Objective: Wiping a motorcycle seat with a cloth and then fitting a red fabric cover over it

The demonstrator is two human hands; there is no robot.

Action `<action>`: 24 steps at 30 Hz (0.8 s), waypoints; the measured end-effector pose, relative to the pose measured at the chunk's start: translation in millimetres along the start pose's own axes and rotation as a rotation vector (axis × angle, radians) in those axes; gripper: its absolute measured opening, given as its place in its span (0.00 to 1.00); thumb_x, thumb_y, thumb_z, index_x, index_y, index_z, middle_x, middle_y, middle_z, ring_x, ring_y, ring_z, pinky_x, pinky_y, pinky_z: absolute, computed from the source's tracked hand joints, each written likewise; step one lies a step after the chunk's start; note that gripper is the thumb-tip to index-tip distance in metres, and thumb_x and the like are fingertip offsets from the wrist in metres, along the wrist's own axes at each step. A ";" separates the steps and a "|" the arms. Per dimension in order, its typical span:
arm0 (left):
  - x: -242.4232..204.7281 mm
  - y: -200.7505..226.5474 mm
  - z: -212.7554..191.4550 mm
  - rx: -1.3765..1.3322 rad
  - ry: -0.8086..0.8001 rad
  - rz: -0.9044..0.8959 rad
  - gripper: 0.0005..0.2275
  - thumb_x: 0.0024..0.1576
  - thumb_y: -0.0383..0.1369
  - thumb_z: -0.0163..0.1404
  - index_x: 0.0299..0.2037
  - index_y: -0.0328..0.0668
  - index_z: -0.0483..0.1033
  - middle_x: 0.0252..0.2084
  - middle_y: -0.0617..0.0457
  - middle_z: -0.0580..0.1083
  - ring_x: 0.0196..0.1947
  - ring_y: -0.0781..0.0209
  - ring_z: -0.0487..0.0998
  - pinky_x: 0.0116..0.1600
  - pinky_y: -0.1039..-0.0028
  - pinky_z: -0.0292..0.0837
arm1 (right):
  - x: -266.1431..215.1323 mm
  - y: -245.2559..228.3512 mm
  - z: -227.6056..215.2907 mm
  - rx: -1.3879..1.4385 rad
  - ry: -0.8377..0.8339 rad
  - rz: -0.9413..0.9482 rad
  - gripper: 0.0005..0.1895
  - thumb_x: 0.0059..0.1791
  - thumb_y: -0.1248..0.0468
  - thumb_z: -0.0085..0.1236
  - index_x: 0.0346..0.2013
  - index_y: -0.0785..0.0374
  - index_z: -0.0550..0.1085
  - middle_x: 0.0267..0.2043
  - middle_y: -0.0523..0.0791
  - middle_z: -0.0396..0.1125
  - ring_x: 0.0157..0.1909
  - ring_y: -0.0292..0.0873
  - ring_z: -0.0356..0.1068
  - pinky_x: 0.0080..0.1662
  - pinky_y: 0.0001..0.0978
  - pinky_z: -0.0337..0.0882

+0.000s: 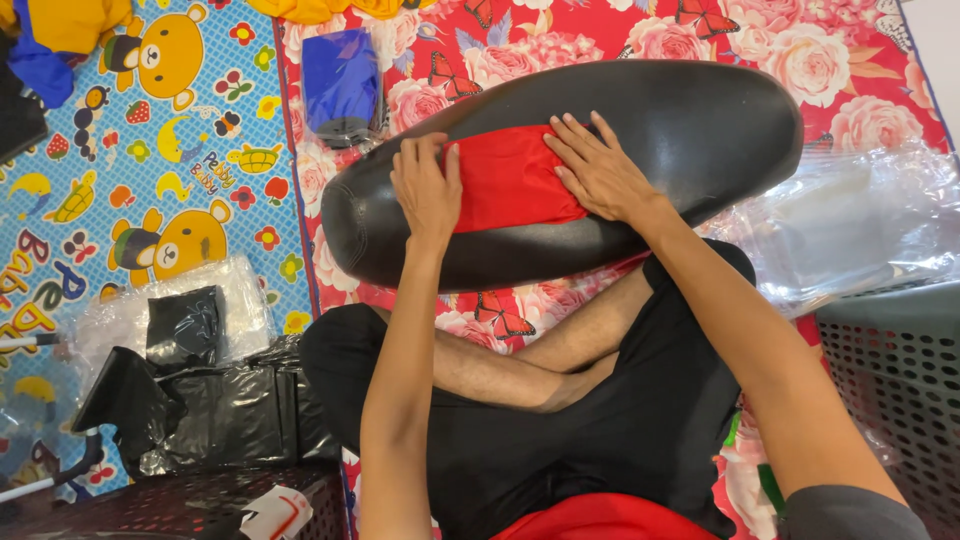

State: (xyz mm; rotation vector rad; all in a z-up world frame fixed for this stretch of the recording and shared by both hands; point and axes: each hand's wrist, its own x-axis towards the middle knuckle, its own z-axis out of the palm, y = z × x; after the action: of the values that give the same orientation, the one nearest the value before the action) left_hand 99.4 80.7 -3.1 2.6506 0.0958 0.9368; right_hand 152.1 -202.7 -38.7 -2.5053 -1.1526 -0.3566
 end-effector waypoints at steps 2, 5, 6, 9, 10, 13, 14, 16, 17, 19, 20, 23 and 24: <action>-1.8 15.1 -10.2 -0.013 0.000 0.071 0.10 0.63 0.44 0.52 0.50 0.57 0.73 0.44 0.58 0.70 0.41 0.52 0.74 0.42 0.60 0.66 | 0.5 3.5 5.6 0.011 0.022 -0.029 0.26 0.62 0.54 0.36 0.73 0.61 0.63 0.77 0.52 0.54 0.78 0.52 0.50 0.75 0.48 0.45; -11.3 34.6 -16.4 -0.014 -0.180 0.352 0.19 0.68 0.48 0.45 0.64 0.52 0.70 0.67 0.53 0.68 0.69 0.52 0.65 0.65 0.56 0.56 | -1.6 3.7 5.8 -0.018 0.015 -0.036 0.27 0.62 0.52 0.36 0.73 0.60 0.63 0.78 0.51 0.52 0.78 0.52 0.50 0.75 0.47 0.46; -13.1 35.7 -15.3 0.049 -0.370 0.371 0.25 0.68 0.54 0.37 0.69 0.52 0.64 0.72 0.52 0.63 0.73 0.50 0.58 0.70 0.52 0.48 | -0.9 3.7 3.8 -0.014 0.014 -0.041 0.27 0.62 0.52 0.36 0.73 0.60 0.63 0.78 0.51 0.52 0.78 0.53 0.50 0.75 0.47 0.46; -11.8 31.8 -12.2 0.155 -0.608 0.397 0.33 0.66 0.62 0.29 0.76 0.53 0.56 0.78 0.52 0.56 0.78 0.49 0.50 0.76 0.46 0.37 | 2.0 3.6 -4.9 -0.024 0.009 -0.045 0.27 0.62 0.52 0.36 0.73 0.60 0.63 0.78 0.51 0.53 0.77 0.52 0.51 0.74 0.46 0.47; -14.5 28.5 -12.2 0.198 -0.668 0.396 0.35 0.66 0.63 0.28 0.77 0.54 0.53 0.79 0.52 0.54 0.79 0.49 0.48 0.78 0.44 0.33 | -0.1 0.8 -5.9 -0.026 -0.006 -0.043 0.27 0.62 0.52 0.36 0.74 0.58 0.62 0.78 0.50 0.53 0.77 0.52 0.52 0.74 0.45 0.48; -9.9 21.6 -10.3 0.249 -0.741 0.380 0.37 0.63 0.67 0.25 0.78 0.59 0.49 0.80 0.54 0.49 0.80 0.48 0.43 0.79 0.44 0.33 | 1.8 -0.8 -10.8 -0.014 -0.034 -0.038 0.26 0.63 0.52 0.34 0.74 0.56 0.62 0.79 0.48 0.52 0.78 0.50 0.50 0.74 0.46 0.47; -10.3 19.7 -9.7 0.249 -0.741 0.374 0.37 0.63 0.67 0.25 0.78 0.59 0.49 0.80 0.54 0.49 0.80 0.48 0.43 0.79 0.44 0.33 | 1.9 -1.4 -10.8 -0.013 -0.037 -0.043 0.26 0.63 0.52 0.34 0.74 0.56 0.62 0.79 0.48 0.52 0.78 0.50 0.50 0.74 0.46 0.47; -9.6 16.8 -8.6 0.249 -0.737 0.404 0.37 0.63 0.66 0.28 0.78 0.58 0.50 0.80 0.54 0.49 0.80 0.47 0.43 0.79 0.44 0.33 | 1.4 -2.7 -11.8 0.009 -0.065 -0.016 0.26 0.63 0.50 0.34 0.75 0.52 0.61 0.79 0.46 0.50 0.79 0.51 0.48 0.75 0.47 0.45; -7.5 18.1 -10.2 0.250 -0.736 0.405 0.37 0.63 0.66 0.28 0.78 0.58 0.50 0.80 0.54 0.49 0.80 0.47 0.43 0.79 0.44 0.33 | 2.7 -3.5 -11.6 0.008 -0.064 -0.015 0.26 0.63 0.50 0.34 0.75 0.52 0.61 0.79 0.46 0.50 0.79 0.51 0.48 0.75 0.47 0.45; -4.0 21.6 -12.9 0.263 -0.788 0.380 0.38 0.61 0.67 0.29 0.78 0.57 0.49 0.80 0.52 0.49 0.80 0.45 0.43 0.78 0.41 0.31 | 2.6 -5.4 -11.2 -0.010 -0.056 -0.012 0.25 0.63 0.51 0.34 0.75 0.48 0.61 0.80 0.45 0.49 0.79 0.50 0.47 0.75 0.47 0.43; -1.9 26.3 -8.0 0.264 -0.785 0.381 0.38 0.61 0.67 0.29 0.78 0.57 0.49 0.80 0.52 0.49 0.80 0.45 0.43 0.78 0.41 0.31 | 3.0 -4.2 -9.9 -0.012 -0.054 -0.013 0.25 0.63 0.51 0.34 0.75 0.48 0.61 0.80 0.45 0.49 0.79 0.50 0.47 0.75 0.47 0.43; -5.5 43.5 10.1 0.299 -0.735 0.372 0.41 0.56 0.67 0.31 0.73 0.48 0.60 0.75 0.43 0.60 0.75 0.35 0.55 0.75 0.35 0.22 | 1.4 -5.4 -5.8 0.000 -0.064 0.002 0.25 0.63 0.52 0.33 0.76 0.46 0.60 0.80 0.44 0.48 0.79 0.50 0.46 0.75 0.47 0.42; -9.1 52.7 19.7 0.202 -0.504 0.440 0.35 0.58 0.60 0.37 0.68 0.44 0.67 0.70 0.43 0.65 0.72 0.37 0.60 0.75 0.34 0.29 | 2.4 -5.8 -6.7 -0.004 -0.064 0.002 0.25 0.63 0.52 0.33 0.75 0.47 0.60 0.80 0.45 0.48 0.79 0.50 0.46 0.75 0.47 0.42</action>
State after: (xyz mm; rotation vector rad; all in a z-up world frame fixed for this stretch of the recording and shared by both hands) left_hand 102.1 23.9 -5.7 3.0735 -0.5550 0.3487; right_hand 148.7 -200.5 -30.6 -2.5380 -1.1750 -0.2807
